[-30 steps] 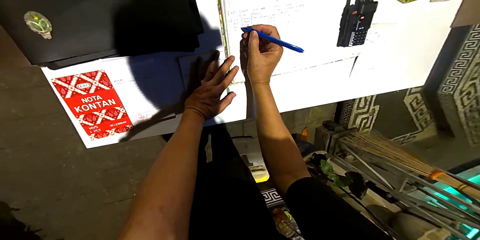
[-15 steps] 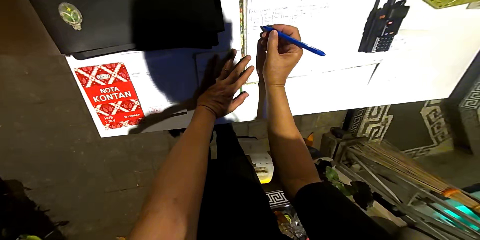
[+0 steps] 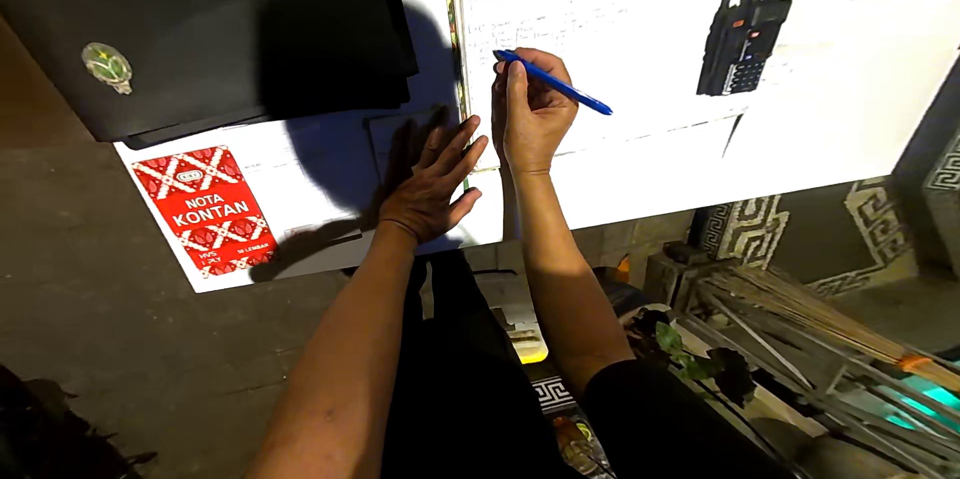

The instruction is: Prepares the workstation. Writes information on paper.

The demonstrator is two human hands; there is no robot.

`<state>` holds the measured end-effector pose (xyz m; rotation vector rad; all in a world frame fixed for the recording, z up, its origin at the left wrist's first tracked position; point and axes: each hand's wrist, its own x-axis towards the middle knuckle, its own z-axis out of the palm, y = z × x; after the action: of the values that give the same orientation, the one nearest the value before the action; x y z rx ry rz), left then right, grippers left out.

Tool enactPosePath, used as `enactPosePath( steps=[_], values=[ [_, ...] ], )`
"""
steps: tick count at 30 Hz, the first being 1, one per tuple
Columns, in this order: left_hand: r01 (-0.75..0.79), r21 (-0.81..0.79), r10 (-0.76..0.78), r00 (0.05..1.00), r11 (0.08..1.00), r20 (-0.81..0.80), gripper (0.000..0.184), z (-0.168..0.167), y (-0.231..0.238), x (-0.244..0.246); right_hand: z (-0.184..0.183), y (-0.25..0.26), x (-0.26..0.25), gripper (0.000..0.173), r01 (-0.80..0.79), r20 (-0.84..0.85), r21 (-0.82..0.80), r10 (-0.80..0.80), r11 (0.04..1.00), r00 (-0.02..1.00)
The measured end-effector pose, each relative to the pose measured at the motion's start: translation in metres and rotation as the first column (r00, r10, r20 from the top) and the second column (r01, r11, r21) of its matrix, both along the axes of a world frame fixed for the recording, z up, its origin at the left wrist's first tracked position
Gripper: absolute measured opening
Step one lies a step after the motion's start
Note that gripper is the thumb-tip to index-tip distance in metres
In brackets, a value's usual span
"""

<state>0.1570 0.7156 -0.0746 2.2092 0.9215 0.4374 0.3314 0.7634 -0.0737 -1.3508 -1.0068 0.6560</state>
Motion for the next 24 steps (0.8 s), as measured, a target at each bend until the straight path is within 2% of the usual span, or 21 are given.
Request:
enactPosePath(
  steps=[24],
  values=[
    [-0.005, 0.025, 0.006, 0.999, 1.0, -0.046, 0.064, 0.001, -0.0003, 0.0013, 0.003, -0.0003, -0.0005, 0.015, 0.002, 0.018, -0.003, -0.002, 1.0, 1.0]
  ],
)
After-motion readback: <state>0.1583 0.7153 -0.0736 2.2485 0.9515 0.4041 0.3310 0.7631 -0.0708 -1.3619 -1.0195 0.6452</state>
